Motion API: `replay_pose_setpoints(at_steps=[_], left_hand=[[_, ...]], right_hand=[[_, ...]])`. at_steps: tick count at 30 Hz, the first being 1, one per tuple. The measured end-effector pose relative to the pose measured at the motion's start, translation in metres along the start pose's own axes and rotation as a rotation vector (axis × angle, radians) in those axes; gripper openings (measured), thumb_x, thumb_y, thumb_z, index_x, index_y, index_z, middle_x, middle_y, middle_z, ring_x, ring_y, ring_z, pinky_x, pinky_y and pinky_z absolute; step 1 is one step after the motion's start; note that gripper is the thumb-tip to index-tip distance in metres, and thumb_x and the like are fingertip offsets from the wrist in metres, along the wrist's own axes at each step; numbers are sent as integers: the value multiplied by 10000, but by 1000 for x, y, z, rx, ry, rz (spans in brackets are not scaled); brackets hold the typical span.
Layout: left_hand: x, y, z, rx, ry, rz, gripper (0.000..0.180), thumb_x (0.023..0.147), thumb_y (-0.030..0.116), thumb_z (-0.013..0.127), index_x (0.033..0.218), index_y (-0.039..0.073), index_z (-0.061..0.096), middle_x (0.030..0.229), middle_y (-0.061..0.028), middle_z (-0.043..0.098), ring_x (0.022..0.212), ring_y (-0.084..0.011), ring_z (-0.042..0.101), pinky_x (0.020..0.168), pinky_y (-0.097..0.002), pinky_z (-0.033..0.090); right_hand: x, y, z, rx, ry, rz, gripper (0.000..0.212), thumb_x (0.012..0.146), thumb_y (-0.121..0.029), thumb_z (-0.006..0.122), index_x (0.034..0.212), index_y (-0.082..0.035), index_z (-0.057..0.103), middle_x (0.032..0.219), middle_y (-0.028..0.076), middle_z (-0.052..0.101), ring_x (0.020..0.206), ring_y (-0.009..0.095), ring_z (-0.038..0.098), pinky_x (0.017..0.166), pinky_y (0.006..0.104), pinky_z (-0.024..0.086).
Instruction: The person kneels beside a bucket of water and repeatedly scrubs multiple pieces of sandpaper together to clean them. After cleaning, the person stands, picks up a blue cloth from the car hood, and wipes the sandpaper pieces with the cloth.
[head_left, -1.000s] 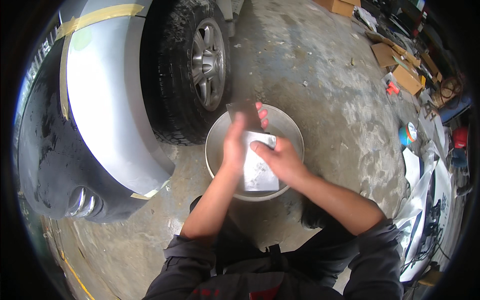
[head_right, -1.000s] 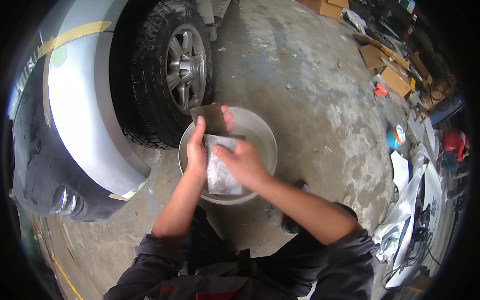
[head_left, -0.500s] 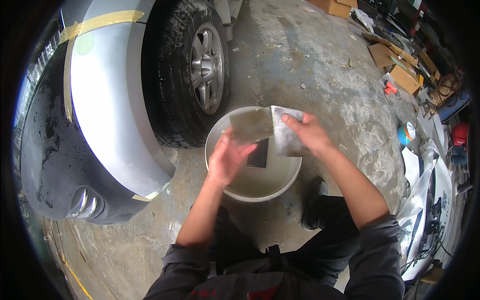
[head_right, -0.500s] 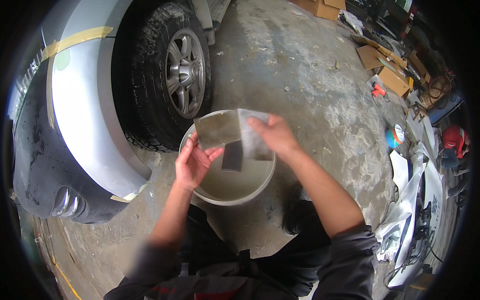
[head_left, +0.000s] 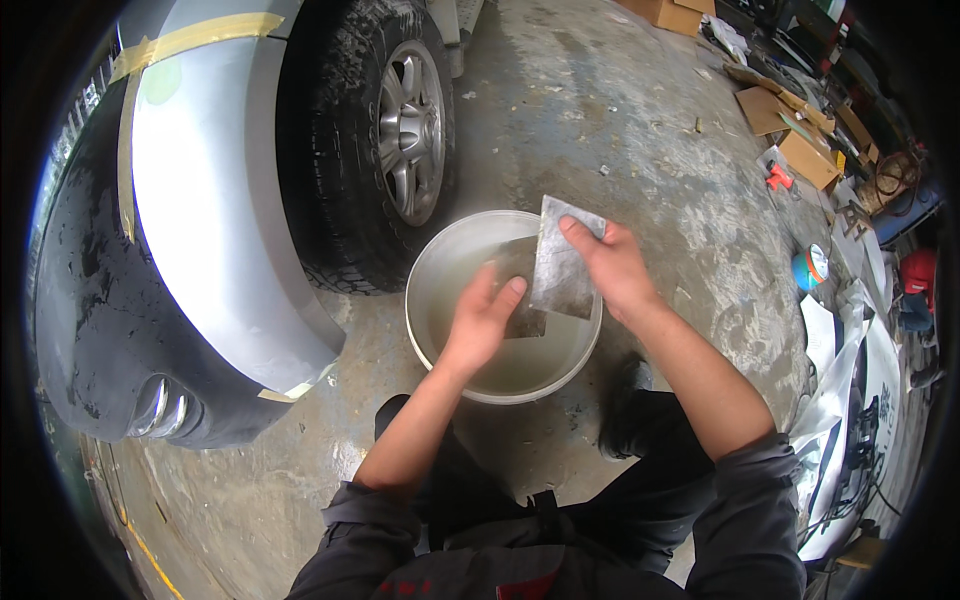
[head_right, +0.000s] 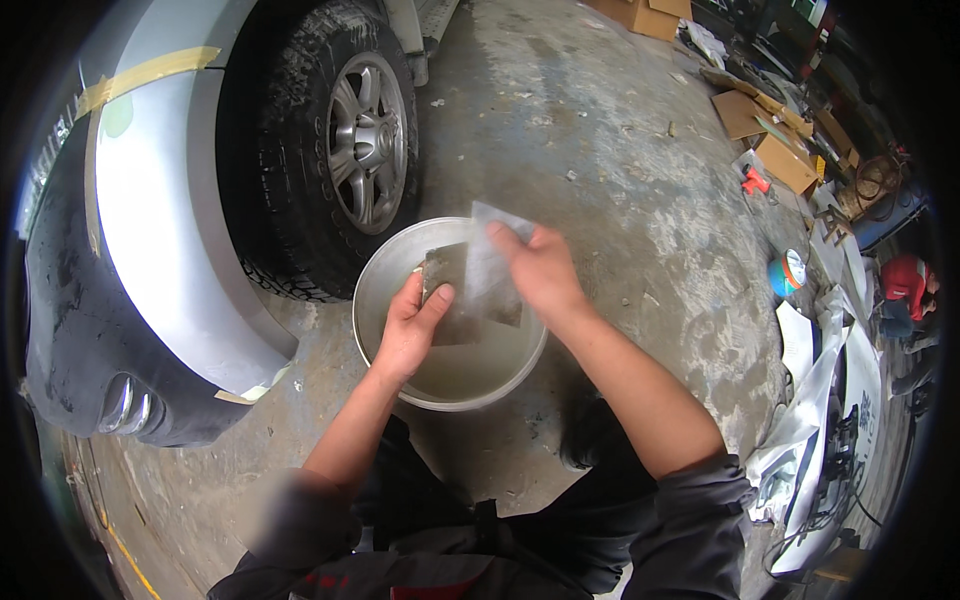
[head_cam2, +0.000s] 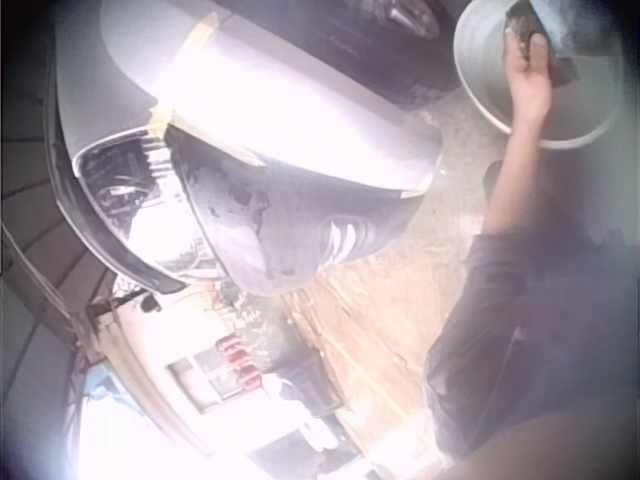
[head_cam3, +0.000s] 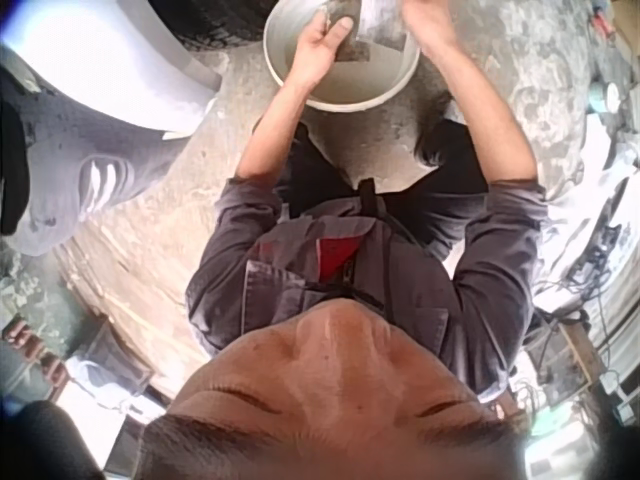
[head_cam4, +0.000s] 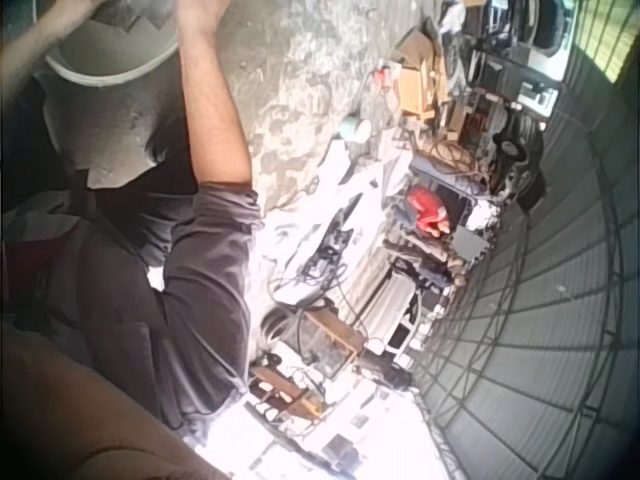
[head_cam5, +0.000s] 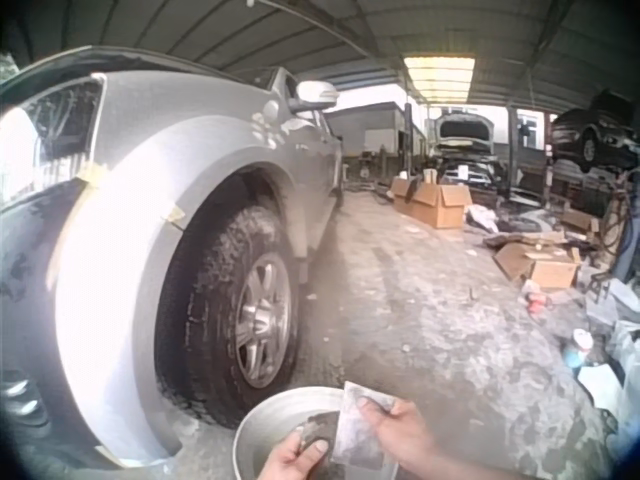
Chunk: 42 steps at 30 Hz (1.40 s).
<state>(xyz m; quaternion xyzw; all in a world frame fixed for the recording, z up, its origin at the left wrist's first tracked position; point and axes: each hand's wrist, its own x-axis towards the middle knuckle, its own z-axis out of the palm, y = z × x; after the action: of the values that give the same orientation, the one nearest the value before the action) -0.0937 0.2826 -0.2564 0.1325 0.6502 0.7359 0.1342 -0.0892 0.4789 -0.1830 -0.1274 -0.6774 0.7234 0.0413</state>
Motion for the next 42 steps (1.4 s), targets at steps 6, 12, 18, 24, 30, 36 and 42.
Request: replay_pose_setpoints(at_steps=[6,12,18,24,30,36,42], left_hand=[[-6,12,8,-18,-9,11,507,1069,265,592,1442,-67,501,1411,-152,588,1292,-223,537,1103,-352,415],[-16,25,-5,-103,-204,-135,472,1083,232,576,1513,73,466,1341,-36,614,1200,-142,561,1018,-328,480],[-19,33,-3,-742,-286,-309,704,1071,536,474,1611,117,306,1522,-109,493,1369,-295,512,1103,-479,458],[-12,44,-1,-928,-232,-353,756,1045,646,422,1587,122,368,1517,-100,504,1392,-288,492,1114,-499,439],[-9,45,1,-765,-237,-206,903,971,774,418,1596,125,378,1594,-105,438,1449,-326,425,1190,-551,328],[-5,38,-2,-942,-161,-356,953,928,844,380,1582,151,410,1549,-113,492,1409,-350,469,1181,-499,363],[35,-10,-9,-575,65,-323,562,1069,539,489,1514,196,463,1416,-125,554,1267,-309,559,1077,-472,461]], right_hand=[[-12,17,16,123,-41,-61,295,1028,-227,650,1147,34,722,1009,42,754,880,105,656,797,309,530],[-6,18,8,-216,-300,-286,288,1010,-233,670,1069,41,736,900,47,752,790,97,652,714,316,535],[-14,-6,15,34,-252,88,305,1017,-264,656,1118,16,725,894,85,754,768,101,682,686,312,551],[-17,4,28,-394,-187,-193,357,974,-277,690,1169,21,708,963,143,759,836,173,700,770,360,539],[-11,11,25,-503,-256,-436,297,966,-249,701,1021,41,744,847,127,765,747,163,721,686,337,563],[-21,13,33,-263,-261,-122,262,995,-175,680,1154,29,718,905,51,748,808,89,677,746,273,550],[-20,23,21,-237,-160,88,288,999,-225,708,1183,-4,713,1022,44,754,895,106,678,810,305,556]])
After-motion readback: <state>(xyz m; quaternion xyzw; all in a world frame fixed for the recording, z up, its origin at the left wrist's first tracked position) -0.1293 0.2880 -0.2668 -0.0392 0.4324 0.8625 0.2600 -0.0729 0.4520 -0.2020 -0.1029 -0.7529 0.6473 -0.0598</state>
